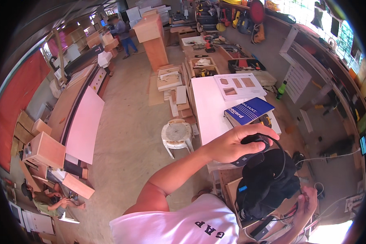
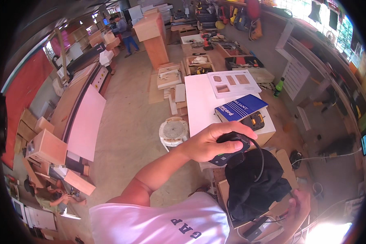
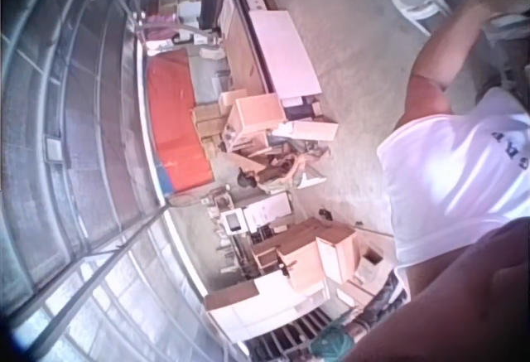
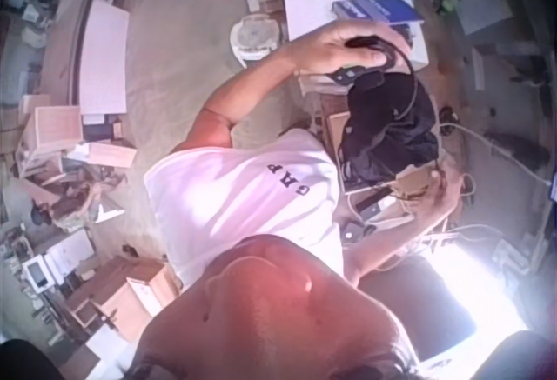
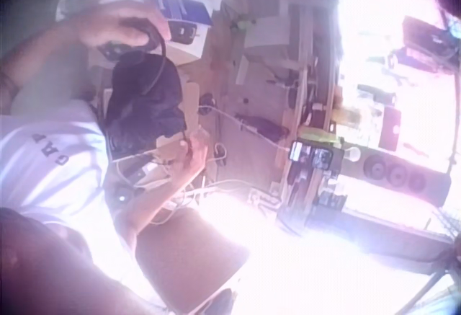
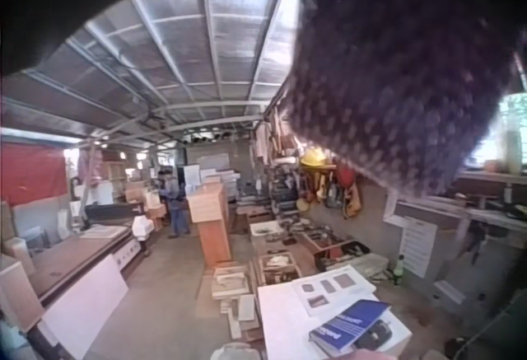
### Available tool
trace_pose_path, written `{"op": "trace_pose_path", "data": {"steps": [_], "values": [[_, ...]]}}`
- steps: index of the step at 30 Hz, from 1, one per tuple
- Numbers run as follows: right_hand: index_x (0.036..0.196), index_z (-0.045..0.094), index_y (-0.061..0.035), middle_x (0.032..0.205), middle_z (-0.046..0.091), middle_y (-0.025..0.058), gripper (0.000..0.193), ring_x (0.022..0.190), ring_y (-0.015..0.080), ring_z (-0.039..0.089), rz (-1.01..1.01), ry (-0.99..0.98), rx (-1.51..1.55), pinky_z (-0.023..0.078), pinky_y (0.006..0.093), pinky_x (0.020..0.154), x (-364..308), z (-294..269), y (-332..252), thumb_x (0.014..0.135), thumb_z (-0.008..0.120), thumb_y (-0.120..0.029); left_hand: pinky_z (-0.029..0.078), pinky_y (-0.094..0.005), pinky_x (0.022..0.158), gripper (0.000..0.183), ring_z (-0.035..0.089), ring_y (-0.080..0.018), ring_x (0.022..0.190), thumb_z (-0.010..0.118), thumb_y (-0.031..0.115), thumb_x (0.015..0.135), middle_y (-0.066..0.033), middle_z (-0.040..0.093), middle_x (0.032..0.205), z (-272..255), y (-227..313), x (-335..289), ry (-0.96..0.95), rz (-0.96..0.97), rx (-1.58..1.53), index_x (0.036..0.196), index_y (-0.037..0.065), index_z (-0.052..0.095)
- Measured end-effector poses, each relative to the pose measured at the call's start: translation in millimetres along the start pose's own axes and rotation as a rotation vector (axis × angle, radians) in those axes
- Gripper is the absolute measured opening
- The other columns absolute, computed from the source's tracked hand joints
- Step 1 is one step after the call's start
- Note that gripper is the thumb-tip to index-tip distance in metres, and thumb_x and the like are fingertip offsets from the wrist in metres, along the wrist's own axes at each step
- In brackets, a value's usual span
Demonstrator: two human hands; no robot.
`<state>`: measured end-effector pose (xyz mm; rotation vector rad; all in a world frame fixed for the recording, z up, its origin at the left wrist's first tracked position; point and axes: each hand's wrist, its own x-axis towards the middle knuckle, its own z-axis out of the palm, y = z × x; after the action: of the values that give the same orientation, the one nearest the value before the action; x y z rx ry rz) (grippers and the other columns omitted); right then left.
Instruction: The person assembles a small black electronic device by inserting a battery, connecting a cable, and securing components with tape. They manipulate the device and its parts on a cluttered workbench, repeatedly adjusting the assembly.
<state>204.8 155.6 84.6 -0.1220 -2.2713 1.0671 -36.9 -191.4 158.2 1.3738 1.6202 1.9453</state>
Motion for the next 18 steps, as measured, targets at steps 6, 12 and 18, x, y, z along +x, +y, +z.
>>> {"op": "trace_pose_path", "data": {"steps": [6,12,18], "values": [[0.107,0.072,0.0017,0.099,0.068,0.0125,0.015,0.081,0.0225,0.067,-0.127,-0.029,-0.343,0.054,0.0355,0.069,-15,-29,-13,0.109,0.065,-0.011,0.053,-0.0357,0.11,0.029,0.068,-0.0172,0.125,0.067,0.011,0.113,-0.0056,0.073,0.133,2,-18,10,-0.051,-0.081,-0.087,0.142,0.006,0.071],[0.129,0.078,-0.0065,0.127,0.077,0.0174,0.025,0.116,0.0337,0.074,-0.092,-0.079,-0.687,0.06,0.0434,0.102,-26,-60,42,0.109,0.067,-0.017,0.06,-0.042,0.108,0.028,0.073,-0.0261,0.117,0.061,0.005,0.109,-0.0178,0.075,0.128,5,-54,14,0.045,-0.196,-0.015,0.137,0.004,0.067],[0.14,0.071,-0.0041,0.128,0.075,0.014,0.045,0.098,0.0355,0.072,0.186,-0.075,-0.203,0.056,0.0418,0.084,-23,-38,-21,0.101,0.08,-0.024,0.061,-0.0385,0.102,0.035,0.073,-0.0258,0.115,0.058,0.008,0.113,-0.0255,0.07,0.137,33,-105,17,0.005,-0.356,-0.374,0.148,0.011,0.059]]}}
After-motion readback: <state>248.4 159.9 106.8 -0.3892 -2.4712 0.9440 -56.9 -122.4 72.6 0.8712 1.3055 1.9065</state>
